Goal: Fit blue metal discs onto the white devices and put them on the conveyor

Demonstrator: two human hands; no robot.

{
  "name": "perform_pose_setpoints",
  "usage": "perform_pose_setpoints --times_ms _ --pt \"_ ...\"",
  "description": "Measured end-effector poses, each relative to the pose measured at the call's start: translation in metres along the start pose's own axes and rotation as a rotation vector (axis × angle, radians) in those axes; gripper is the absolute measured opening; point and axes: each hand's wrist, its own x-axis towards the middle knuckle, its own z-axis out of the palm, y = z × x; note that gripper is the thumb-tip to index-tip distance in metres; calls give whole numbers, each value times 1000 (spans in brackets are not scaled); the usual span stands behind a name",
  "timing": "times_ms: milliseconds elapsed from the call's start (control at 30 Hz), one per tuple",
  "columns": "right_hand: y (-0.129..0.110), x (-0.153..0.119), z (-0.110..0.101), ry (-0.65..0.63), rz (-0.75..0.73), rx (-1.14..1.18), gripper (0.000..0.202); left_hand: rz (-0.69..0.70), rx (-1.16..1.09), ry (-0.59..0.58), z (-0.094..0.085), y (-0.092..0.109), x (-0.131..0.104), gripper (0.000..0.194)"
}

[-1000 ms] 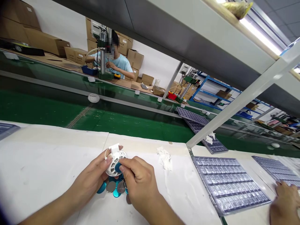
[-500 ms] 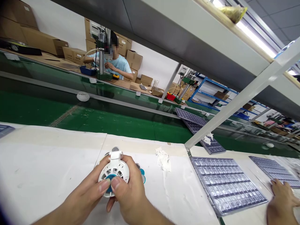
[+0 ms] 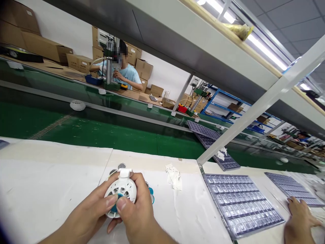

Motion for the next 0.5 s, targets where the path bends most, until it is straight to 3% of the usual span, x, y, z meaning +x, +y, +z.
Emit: perform_pose_setpoints --times_ms 133,233,400,500 --pt "4 5 -1 -28 -13 -46 51 -33 -73 -10 0 3 5 74" --pt "2 12 -9 -37 -41 -174 52 -19 -151 -32 -6 10 17 50" --pt "-3 22 -37 341 -129 -323 41 81 -308 211 -19 26 38 29" --pt "-2 27 -48 414 -90 -333 35 117 -359 288 -23 31 42 29"
